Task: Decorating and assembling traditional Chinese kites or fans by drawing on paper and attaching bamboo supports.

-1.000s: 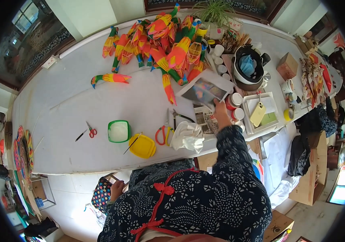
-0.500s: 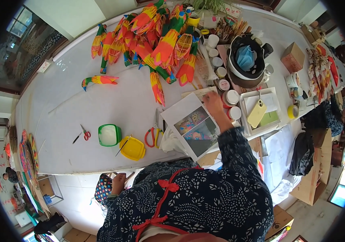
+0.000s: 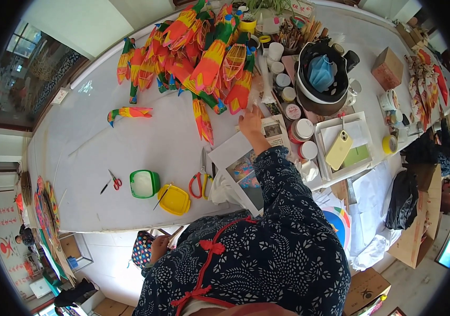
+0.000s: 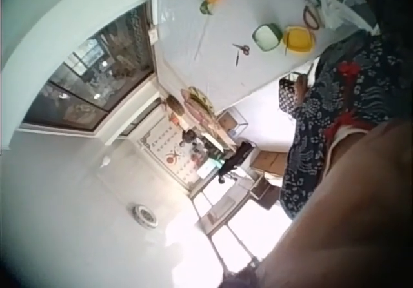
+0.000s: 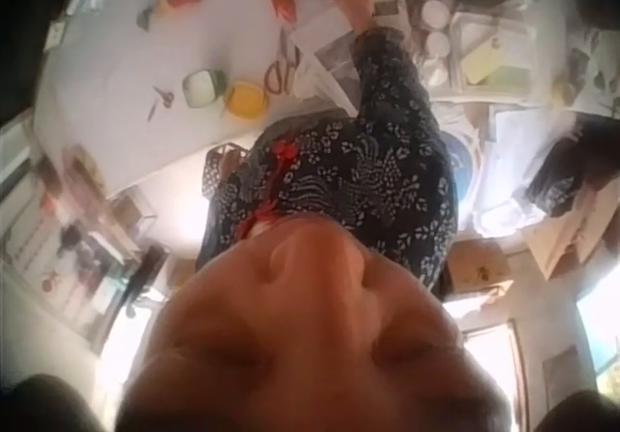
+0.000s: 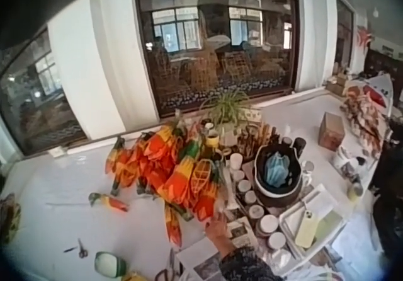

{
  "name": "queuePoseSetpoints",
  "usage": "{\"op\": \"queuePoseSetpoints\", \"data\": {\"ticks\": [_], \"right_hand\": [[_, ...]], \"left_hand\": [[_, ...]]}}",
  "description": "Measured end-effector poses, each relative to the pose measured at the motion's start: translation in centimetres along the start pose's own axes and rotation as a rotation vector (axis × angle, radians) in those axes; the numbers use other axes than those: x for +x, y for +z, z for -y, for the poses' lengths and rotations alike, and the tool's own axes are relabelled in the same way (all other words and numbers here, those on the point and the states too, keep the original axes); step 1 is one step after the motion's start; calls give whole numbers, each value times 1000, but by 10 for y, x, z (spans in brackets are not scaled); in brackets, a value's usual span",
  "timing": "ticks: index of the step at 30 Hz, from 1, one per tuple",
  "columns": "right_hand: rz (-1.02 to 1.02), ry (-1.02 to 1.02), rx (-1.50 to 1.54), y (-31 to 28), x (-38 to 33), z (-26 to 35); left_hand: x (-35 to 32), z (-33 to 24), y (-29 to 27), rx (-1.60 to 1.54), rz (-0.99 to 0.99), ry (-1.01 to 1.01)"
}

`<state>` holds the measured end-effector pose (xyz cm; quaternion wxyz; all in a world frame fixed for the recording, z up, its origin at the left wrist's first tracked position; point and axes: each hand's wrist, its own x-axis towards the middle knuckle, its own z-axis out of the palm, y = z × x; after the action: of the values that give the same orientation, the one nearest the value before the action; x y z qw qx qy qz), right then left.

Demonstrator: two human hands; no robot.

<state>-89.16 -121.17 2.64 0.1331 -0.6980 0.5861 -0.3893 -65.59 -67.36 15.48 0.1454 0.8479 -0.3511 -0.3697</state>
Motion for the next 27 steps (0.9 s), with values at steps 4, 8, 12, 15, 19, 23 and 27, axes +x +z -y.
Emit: {"op": "queuePoseSetpoints", "data": {"ticks": [4,8,12,15,19,23,27], "right_hand": [[132,54,-110,-49,39,20],[19,291,-276,-46,79,-8],[-12,123,-327,-16,68,-15],[8,38,-331,-9,80,-12],[124,135,-282,-1,131,-32],[356,-238,-421,37,172,-60],[3,-187,-780,60,259,-166]], "left_hand": [[-6,-25,-1,-103,-68,-98],[3,-16,1,-103,-21,-105],[19,-13,1,-100,2,-79],[20,-34,-5,-147,-4,-91],[18,-46,-13,-145,-31,-132],[-9,3,-4,90,-113,-46],[-10,66,18,221,-226,235]]}}
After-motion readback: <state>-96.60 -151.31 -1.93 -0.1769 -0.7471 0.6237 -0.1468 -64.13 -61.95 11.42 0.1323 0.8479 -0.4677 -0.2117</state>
